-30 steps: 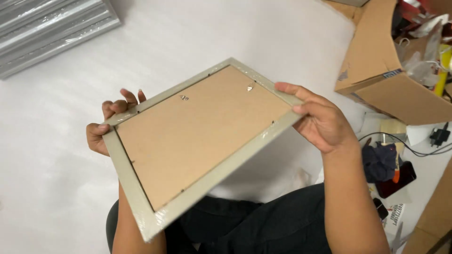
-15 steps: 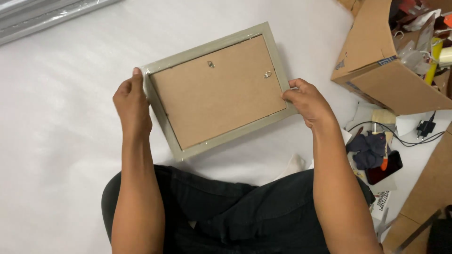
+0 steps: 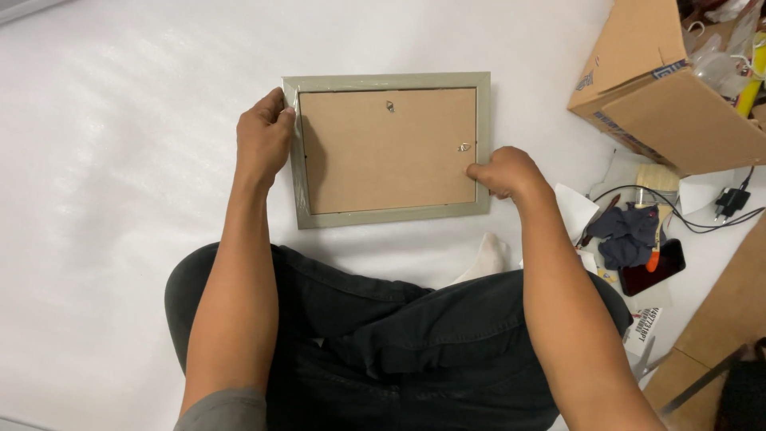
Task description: Assembling a picture frame by cleaning the glass, inserting the artwork, and securing the backing board
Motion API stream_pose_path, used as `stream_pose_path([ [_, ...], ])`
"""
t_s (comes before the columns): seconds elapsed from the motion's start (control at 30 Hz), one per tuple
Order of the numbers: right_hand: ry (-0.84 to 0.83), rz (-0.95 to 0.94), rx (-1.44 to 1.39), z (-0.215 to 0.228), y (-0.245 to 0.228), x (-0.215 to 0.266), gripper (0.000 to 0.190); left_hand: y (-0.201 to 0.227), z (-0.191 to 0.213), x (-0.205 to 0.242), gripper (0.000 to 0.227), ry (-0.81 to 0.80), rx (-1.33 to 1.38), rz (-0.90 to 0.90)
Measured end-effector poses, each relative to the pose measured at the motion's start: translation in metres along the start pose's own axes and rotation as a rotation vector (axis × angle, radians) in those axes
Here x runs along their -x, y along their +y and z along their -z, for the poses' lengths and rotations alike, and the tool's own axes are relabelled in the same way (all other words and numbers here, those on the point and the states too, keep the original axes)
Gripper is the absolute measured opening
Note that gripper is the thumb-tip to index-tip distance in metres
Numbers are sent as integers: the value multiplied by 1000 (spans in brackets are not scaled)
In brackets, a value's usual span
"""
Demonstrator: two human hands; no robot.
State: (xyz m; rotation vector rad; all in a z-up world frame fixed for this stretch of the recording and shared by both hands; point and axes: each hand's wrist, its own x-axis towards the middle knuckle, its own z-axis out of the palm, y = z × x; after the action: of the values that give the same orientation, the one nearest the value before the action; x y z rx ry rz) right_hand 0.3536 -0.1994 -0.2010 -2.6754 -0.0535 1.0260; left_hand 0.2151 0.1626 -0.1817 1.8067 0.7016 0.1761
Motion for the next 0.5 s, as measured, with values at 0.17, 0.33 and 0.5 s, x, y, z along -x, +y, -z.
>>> stream_pose_path([
  [0.17,298,79,10,7,9,-28,39,-14,1,-11,45,111,-214,-38],
  [0.33,334,153,-141,-9,-6,-36,27,-54,5,-27,26,126,-502,50],
  [0.5,360,156,-122,-15,-31,-24,23,-47,5,-19,24,-32,-581,125],
])
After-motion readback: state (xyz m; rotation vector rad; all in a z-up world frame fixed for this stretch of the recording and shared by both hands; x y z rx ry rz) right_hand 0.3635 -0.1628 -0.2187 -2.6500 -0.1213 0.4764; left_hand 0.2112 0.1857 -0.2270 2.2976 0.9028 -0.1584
